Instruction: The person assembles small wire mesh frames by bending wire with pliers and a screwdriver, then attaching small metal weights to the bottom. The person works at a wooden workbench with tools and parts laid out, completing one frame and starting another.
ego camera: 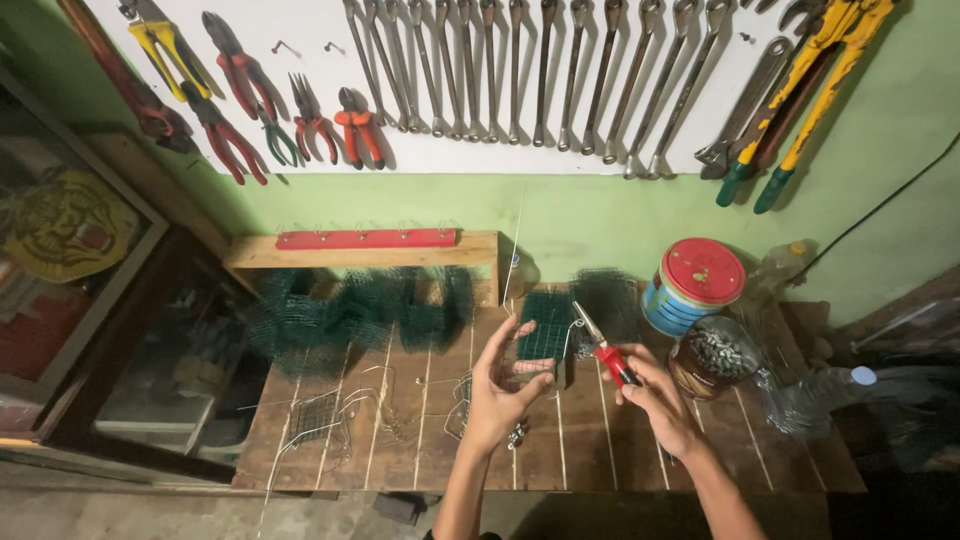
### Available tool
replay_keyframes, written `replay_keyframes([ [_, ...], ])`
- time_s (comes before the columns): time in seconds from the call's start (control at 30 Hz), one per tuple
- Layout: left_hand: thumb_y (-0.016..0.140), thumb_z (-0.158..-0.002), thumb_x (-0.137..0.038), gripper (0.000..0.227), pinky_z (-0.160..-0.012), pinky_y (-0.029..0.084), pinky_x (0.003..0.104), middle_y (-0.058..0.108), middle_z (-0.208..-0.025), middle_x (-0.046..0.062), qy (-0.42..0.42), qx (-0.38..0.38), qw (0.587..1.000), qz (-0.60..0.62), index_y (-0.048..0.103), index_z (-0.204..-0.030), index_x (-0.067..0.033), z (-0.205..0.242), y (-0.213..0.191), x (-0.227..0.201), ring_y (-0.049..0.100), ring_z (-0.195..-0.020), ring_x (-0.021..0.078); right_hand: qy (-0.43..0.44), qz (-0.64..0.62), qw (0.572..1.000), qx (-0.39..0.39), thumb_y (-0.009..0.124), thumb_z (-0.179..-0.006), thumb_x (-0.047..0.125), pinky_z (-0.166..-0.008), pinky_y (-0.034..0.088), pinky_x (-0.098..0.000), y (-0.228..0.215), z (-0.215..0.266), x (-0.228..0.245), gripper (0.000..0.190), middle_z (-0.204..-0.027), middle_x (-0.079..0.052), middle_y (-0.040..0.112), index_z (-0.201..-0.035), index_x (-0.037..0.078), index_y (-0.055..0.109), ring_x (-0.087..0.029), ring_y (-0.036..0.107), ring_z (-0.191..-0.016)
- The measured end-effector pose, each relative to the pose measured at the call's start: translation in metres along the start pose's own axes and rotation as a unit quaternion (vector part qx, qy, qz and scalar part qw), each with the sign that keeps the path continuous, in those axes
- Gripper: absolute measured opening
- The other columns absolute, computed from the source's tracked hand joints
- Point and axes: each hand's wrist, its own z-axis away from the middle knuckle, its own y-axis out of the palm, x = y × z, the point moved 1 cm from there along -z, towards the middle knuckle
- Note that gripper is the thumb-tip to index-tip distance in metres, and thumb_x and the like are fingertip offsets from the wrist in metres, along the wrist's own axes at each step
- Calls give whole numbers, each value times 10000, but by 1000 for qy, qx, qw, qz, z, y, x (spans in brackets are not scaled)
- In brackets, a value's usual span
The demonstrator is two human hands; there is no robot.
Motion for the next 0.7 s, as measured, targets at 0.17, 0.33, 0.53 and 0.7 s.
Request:
replay_keyframes([
  [0.17,708,-810,177,897,-798,677,338,450,-1563,157,-18,-1,1000,3,320,-1572,-92,2,1,-6,722,-1060,241,24,1,1000,9,534,-893,140,-734,468,-301,-2,4,-13,419,-1174,-87,540,-1236,-79,631,-139,518,-856],
  [0.33,721,-821,184,909,-822,670,310,459,-1568,180,-6,9,1000,-1,317,-1591,-82,3,-4,-4,715,-1065,234,40,-26,999,11,554,-890,116,-689,442,-307,-7,5,-33,426,-1075,-101,523,-1263,-85,595,-142,479,-786],
  [0.53,701,-824,182,928,-736,646,308,444,-1569,175,-7,23,999,26,282,-1605,-94,2,-8,-5,708,-1030,234,63,-43,995,61,488,-927,108,-693,451,-275,-11,2,-30,457,-898,-74,618,-1318,-79,635,-128,505,-757],
  [0.7,667,-831,191,916,-743,673,320,437,-1596,162,-61,58,996,11,292,-1606,-121,2,-9,-21,714,-1036,231,168,38,984,49,413,-907,99,-772,575,-294,-17,-8,-18,404,-1124,8,717,-1249,33,618,-124,670,-900],
])
